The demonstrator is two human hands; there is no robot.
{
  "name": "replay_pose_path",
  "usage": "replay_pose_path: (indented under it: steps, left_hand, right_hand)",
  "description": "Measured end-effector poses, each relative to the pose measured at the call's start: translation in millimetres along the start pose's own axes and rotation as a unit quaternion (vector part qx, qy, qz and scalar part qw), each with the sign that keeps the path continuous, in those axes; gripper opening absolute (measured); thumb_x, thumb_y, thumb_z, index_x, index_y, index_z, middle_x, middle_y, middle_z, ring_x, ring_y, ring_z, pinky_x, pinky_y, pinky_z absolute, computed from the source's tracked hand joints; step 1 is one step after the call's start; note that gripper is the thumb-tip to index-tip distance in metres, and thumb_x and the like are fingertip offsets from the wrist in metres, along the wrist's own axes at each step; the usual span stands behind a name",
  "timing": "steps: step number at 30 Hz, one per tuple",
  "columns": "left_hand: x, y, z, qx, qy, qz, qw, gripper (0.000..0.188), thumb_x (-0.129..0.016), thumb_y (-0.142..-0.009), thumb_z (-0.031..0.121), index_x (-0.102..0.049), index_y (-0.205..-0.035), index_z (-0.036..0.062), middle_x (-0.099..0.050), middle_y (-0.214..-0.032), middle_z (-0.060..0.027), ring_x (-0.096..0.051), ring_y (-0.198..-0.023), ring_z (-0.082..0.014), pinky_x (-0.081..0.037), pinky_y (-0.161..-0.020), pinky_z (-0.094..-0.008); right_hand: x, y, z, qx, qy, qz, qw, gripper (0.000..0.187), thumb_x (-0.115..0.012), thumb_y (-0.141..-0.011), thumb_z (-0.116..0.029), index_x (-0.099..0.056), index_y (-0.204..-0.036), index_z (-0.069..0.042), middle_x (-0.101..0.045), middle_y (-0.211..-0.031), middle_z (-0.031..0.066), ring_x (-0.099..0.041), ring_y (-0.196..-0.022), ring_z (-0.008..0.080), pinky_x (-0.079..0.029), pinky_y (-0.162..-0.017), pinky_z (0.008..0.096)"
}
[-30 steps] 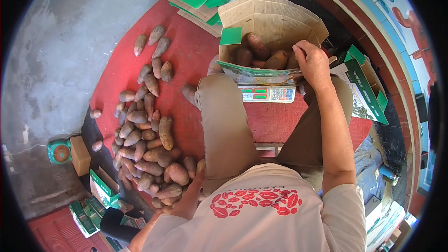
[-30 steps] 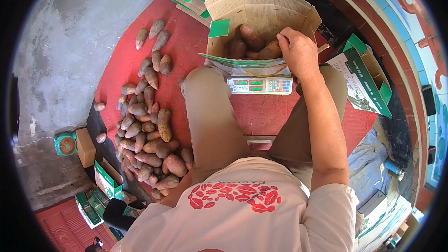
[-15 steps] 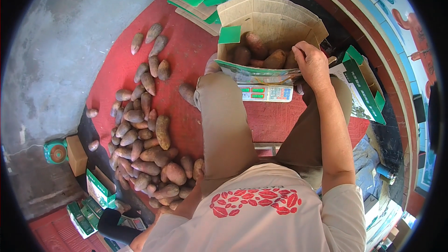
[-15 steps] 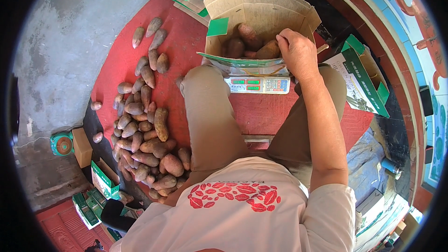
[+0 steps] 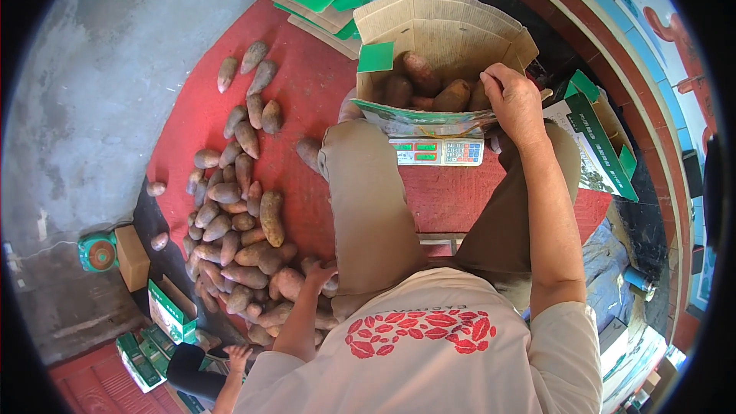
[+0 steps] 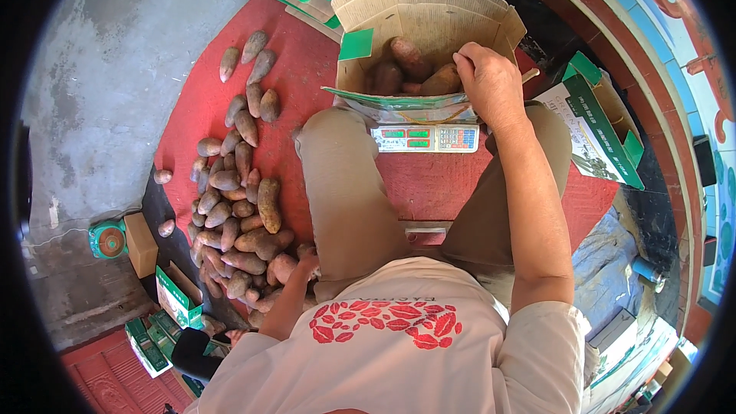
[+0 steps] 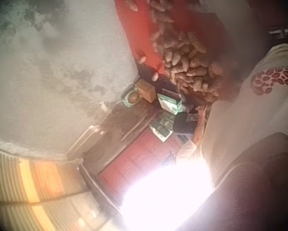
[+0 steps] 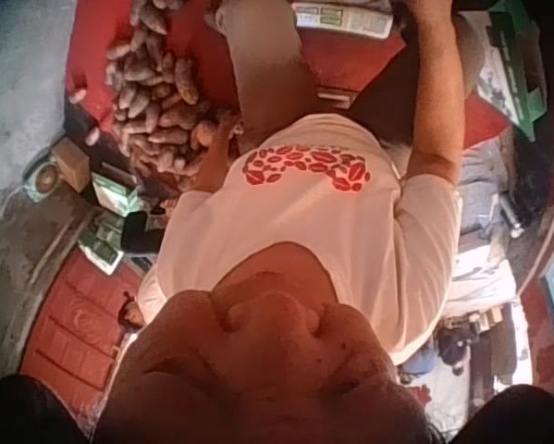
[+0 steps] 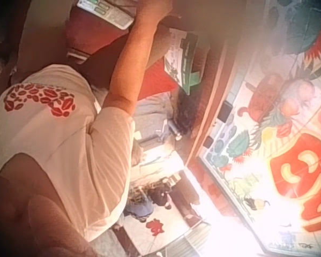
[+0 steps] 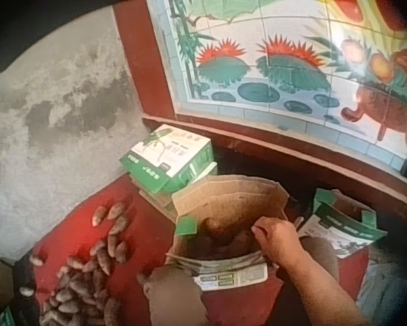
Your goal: Sorting sweet potatoes and placing them into cardboard boxes.
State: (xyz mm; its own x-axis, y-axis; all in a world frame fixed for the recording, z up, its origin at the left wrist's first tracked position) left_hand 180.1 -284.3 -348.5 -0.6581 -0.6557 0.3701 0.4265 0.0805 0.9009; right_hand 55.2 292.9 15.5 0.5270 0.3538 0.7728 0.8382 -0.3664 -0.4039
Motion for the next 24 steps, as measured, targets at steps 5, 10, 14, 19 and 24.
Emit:
replay_pose_path:
  steps: [5, 10, 14, 19, 24]
  left_hand:
    - [11.5, -43.4, -7.3, -0.042, -0.106, 0.094, 0.989, 0.068, -0.064, -0.078, 0.042, -0.046, -0.135, 0.0096, -0.057, -0.122, -0.0275, -0.055, -0.116, -0.0370, -0.045, -0.096, -0.0420]
    - [-24.4, -51.7, -8.1, 0.003, -0.204, 0.111, 0.973, 0.065, -0.060, -0.083, 0.042, -0.040, -0.139, 0.0174, -0.052, -0.129, -0.0257, -0.051, -0.120, -0.0410, -0.044, -0.097, -0.0471]
    - [-32.6, -46.2, -12.3, 0.029, -0.268, 0.128, 0.954, 0.064, -0.053, -0.089, 0.040, -0.028, -0.144, 0.0207, -0.047, -0.133, -0.0252, -0.049, -0.121, -0.0439, -0.043, -0.098, -0.0518]
    - [-42.6, -44.8, -20.6, 0.033, -0.179, 0.103, 0.978, 0.058, -0.046, -0.095, 0.032, -0.021, -0.147, 0.0222, -0.042, -0.137, -0.0272, -0.048, -0.124, -0.0420, -0.044, -0.098, -0.0500]
    - [-45.9, -84.2, -71.7, 0.057, -0.167, 0.133, 0.975, 0.062, -0.048, -0.093, 0.038, -0.020, -0.147, 0.0223, -0.044, -0.136, -0.0268, -0.049, -0.123, -0.0407, -0.045, -0.097, -0.0503]
  right_hand:
    - [1.8, 0.2, 2.8, 0.004, -0.002, 0.005, 1.000, 0.014, -0.061, -0.086, -0.019, -0.064, -0.085, -0.005, -0.066, -0.082, 0.0145, -0.064, -0.078, 0.0348, -0.051, -0.070, 0.0419]
    - [1.5, -0.1, 3.2, 0.010, 0.003, 0.006, 1.000, 0.013, -0.061, -0.086, -0.018, -0.063, -0.085, -0.005, -0.066, -0.081, 0.0144, -0.063, -0.077, 0.0345, -0.051, -0.069, 0.0417]
    - [2.0, -0.6, 3.1, 0.011, 0.001, 0.004, 1.000, 0.013, -0.061, -0.086, -0.018, -0.063, -0.085, -0.005, -0.066, -0.081, 0.0143, -0.063, -0.077, 0.0343, -0.051, -0.069, 0.0418]
    - [-0.2, 0.6, 5.1, 0.011, 0.004, 0.000, 1.000, 0.013, -0.061, -0.086, -0.018, -0.064, -0.085, -0.005, -0.066, -0.082, 0.0140, -0.064, -0.077, 0.0343, -0.051, -0.069, 0.0415]
    - [1.6, -1.3, 4.3, 0.005, 0.000, -0.007, 1.000, 0.013, -0.061, -0.086, -0.018, -0.064, -0.086, -0.005, -0.067, -0.083, 0.0135, -0.064, -0.078, 0.0339, -0.051, -0.070, 0.0414]
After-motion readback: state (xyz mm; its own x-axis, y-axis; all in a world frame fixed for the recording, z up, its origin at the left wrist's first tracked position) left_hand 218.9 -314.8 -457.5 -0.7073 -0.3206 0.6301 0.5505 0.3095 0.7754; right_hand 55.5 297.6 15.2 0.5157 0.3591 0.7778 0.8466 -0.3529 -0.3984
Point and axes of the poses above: each hand's wrist, its own y-axis away from the middle knuckle, its own x-axis out of the back of the hand, z = x × y, the point moved 5 cm from there along -y, towards the middle knuckle
